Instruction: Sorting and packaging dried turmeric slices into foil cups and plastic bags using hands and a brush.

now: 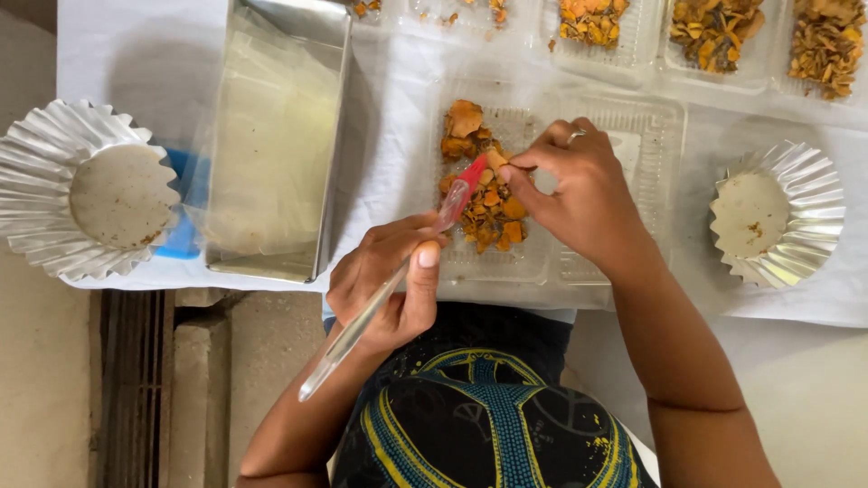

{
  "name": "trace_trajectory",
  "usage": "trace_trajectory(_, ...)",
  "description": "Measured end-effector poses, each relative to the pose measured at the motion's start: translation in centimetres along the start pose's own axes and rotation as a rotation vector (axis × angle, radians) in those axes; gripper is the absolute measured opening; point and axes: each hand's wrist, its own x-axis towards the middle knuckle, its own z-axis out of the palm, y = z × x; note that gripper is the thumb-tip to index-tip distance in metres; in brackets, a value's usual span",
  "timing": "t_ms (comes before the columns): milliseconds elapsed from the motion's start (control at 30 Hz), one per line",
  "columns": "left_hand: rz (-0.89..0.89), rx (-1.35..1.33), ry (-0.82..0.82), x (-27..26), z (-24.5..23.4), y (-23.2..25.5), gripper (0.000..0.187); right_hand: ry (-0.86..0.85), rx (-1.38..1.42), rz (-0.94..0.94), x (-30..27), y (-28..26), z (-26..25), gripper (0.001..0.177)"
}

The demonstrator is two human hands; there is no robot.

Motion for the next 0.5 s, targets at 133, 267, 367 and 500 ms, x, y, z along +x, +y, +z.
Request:
trace_trajectory(133,0.116,-0.057,0.043,-0.5,1.9,-0.7,0.010,0.054,0.344,0.154,-1.0,-1.1,-1.0,0.008)
trace_trajectory(267,0.068,0.014,-0.038,-0.2,2.2,0.8,0.011,0.150,0.363,0.194,-1.9,-1.1,-1.0,0.003)
trace_trajectory(367,0.102,0.031,0.013,-0.6,1.8,1.5,0.012,0.164,0.414,0.226,-2.8,-1.2,-0.8,0.009)
trace_trajectory(500,0.131,-0.059,-0.014,-3.4,2.5,-1.2,0.010,0.289,0.227,0.077,-4.6,0.8,-2.4,0.007)
